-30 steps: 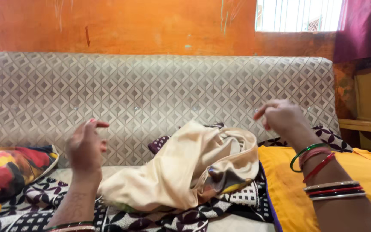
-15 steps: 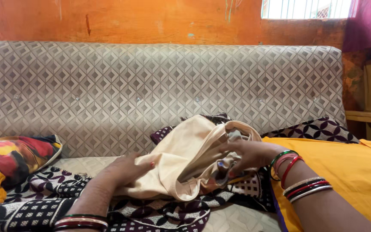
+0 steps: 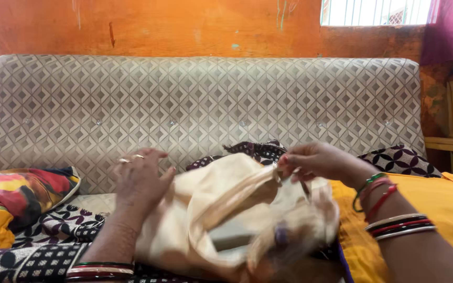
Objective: The person zips up the side of a yellow pillowcase while sitting on a bed and then picks up and unfolds a beige fabric bag.
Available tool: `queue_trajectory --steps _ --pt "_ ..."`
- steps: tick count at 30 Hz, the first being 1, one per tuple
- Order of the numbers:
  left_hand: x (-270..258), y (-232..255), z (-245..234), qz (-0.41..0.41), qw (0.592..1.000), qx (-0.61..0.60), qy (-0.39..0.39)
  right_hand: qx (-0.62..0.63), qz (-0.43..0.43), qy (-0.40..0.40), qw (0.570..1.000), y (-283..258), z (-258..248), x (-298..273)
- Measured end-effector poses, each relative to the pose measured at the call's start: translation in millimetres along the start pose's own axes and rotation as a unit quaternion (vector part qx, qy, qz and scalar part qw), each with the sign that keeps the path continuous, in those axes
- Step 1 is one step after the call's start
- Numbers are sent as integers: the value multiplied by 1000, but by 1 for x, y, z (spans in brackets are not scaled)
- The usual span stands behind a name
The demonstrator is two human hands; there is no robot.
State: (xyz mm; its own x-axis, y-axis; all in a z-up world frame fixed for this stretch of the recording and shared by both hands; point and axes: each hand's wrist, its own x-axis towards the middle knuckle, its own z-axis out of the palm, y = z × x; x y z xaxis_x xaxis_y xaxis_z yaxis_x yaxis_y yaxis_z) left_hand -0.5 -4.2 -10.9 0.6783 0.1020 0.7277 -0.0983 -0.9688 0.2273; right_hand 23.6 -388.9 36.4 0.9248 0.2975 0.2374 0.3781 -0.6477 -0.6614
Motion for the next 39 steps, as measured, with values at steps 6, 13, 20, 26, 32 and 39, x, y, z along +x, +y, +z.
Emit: queue_trajectory --steps 6,13,20,26,32,39 --pt "-12 39 47 127 982 2 -140 -324 -139 150 924 53 36 28" --pt "-43 81 57 235 946 -93 -203 -269 -39 111 956 58 50 22" --pt "-54 88 48 296 928 -188 -125 -151 -227 240 932 34 51 13" --pt "-54 96 40 234 929 -236 -161 -200 2 99 975 5 61 -5" --pt "-55 98 45 181 937 -251 -162 -178 -18 162 970 36 57 16" --pt "-32 70 58 117 955 -239 -132 99 -22 30 994 40 57 19"
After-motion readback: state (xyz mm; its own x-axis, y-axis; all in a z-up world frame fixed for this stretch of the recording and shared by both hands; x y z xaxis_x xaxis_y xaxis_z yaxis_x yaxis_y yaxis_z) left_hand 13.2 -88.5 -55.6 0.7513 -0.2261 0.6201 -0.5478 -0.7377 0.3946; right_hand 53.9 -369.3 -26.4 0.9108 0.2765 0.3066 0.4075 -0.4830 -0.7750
